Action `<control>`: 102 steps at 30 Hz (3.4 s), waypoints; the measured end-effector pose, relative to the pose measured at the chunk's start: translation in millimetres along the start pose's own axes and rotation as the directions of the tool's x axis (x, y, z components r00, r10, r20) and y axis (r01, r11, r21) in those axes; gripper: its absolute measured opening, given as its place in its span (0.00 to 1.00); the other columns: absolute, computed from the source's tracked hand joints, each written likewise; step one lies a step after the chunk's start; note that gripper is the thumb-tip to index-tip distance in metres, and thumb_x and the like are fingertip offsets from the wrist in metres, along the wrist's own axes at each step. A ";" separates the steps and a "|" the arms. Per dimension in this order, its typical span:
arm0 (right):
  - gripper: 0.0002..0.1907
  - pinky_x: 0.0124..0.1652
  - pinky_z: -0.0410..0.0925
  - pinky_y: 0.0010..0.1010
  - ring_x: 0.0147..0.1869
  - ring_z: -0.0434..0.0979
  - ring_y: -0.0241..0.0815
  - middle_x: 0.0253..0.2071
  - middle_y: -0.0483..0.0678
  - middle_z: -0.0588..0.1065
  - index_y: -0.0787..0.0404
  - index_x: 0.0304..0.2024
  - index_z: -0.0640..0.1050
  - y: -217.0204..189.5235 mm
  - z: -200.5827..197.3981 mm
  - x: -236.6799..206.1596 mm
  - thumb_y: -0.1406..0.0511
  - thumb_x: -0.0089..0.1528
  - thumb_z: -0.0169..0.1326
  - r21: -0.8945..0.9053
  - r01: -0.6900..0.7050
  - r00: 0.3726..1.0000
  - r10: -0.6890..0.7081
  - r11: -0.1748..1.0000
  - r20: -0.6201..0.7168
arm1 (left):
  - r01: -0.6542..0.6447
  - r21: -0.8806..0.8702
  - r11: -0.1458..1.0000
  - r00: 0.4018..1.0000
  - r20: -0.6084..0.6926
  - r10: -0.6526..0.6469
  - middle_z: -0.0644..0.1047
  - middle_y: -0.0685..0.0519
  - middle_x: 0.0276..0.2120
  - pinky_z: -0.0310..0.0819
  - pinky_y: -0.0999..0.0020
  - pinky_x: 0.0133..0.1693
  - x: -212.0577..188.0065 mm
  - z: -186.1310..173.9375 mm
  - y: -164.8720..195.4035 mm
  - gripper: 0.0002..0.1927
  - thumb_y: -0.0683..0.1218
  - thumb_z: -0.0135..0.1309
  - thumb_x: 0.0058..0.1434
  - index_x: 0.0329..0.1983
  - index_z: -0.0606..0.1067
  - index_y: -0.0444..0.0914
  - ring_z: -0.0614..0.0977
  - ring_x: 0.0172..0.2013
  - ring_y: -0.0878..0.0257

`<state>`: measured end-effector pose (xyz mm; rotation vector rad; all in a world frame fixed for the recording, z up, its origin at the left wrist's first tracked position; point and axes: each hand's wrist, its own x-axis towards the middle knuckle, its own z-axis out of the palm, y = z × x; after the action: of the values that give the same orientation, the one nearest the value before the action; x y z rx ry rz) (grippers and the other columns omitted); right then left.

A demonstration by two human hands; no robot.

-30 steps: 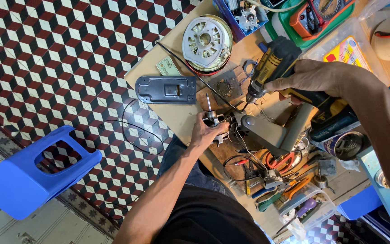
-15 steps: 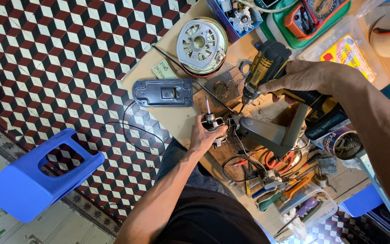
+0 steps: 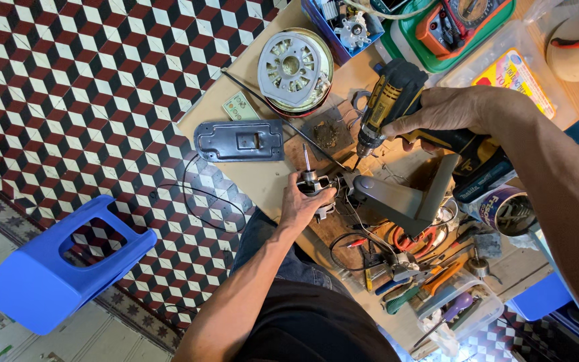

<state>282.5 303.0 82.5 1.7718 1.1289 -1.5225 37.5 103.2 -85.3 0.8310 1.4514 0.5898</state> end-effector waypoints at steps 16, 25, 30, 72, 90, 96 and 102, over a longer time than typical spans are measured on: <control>0.24 0.32 0.68 0.40 0.28 0.75 0.43 0.24 0.48 0.76 0.49 0.49 0.77 -7.1 21.4 -42.6 0.43 0.59 0.59 -0.072 -0.038 0.994 0.030 0.997 -0.109 | 0.043 0.005 0.999 0.999 -0.019 -0.043 0.82 0.48 0.39 0.80 0.68 0.41 -1.2 1.2 -3.0 0.41 0.55 0.73 0.48 0.57 0.64 0.35 0.83 0.38 0.63; 0.33 0.48 0.73 0.31 0.52 0.80 0.39 0.51 0.48 0.79 0.62 0.62 0.72 153.0 217.1 -128.8 0.53 0.59 0.62 0.548 0.562 0.688 0.018 0.620 -0.726 | 0.154 0.104 0.983 0.987 0.029 -0.158 0.78 0.47 0.44 0.76 0.62 0.41 -7.7 15.3 -3.5 0.44 0.59 0.69 0.47 0.61 0.62 0.38 0.80 0.41 0.59; 0.19 0.28 0.69 0.34 0.28 0.74 0.44 0.37 0.59 0.78 0.71 0.53 0.77 232.3 385.9 -154.1 0.63 0.65 0.61 0.634 0.745 0.616 0.579 -0.207 -0.535 | 0.146 0.389 0.910 0.984 0.040 -0.175 0.76 0.45 0.51 0.70 0.62 0.50 -8.3 8.7 -1.0 0.48 0.64 0.70 0.47 0.65 0.65 0.37 0.78 0.49 0.56; 0.38 0.68 0.63 0.44 0.65 0.72 0.48 0.58 0.47 0.74 0.57 0.58 0.73 125.4 309.9 16.2 0.57 0.47 0.73 0.227 0.276 0.856 0.131 -0.934 -0.500 | -0.232 0.092 0.968 0.951 0.229 0.206 0.81 0.49 0.45 0.78 0.65 0.48 -134.1 11.0 129.4 0.42 0.54 0.75 0.41 0.57 0.68 0.37 0.83 0.45 0.60; 0.33 0.67 0.66 0.46 0.64 0.74 0.49 0.55 0.48 0.76 0.55 0.55 0.75 126.1 315.3 14.7 0.58 0.50 0.72 0.201 0.202 0.904 0.104 -0.958 -0.414 | -0.608 0.451 0.653 0.793 0.307 0.527 0.80 0.44 0.48 0.78 0.58 0.48 -113.1 8.0 110.6 0.46 0.58 0.76 0.41 0.58 0.66 0.38 0.83 0.48 0.51; 0.33 0.67 0.66 0.48 0.65 0.74 0.50 0.55 0.47 0.75 0.55 0.54 0.74 122.5 318.2 15.6 0.58 0.50 0.72 0.211 0.275 0.870 0.150 -0.938 -0.469 | -0.407 0.411 0.816 0.909 0.274 0.315 0.81 0.48 0.44 0.79 0.63 0.47 -114.4 2.4 119.3 0.44 0.56 0.75 0.40 0.57 0.67 0.39 0.84 0.44 0.58; 0.32 0.69 0.62 0.46 0.66 0.72 0.48 0.58 0.48 0.74 0.56 0.57 0.74 120.6 316.1 8.8 0.59 0.52 0.70 0.204 0.277 0.853 0.143 -0.939 -0.502 | -0.153 0.126 0.980 0.917 0.388 0.093 0.80 0.50 0.42 0.82 0.69 0.43 -122.2 -1.9 132.8 0.42 0.57 0.73 0.42 0.56 0.67 0.38 0.84 0.42 0.64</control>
<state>222.5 -17.5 -8.5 -0.6605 0.6252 1.0183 45.9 87.5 94.3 1.1002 1.1010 0.3842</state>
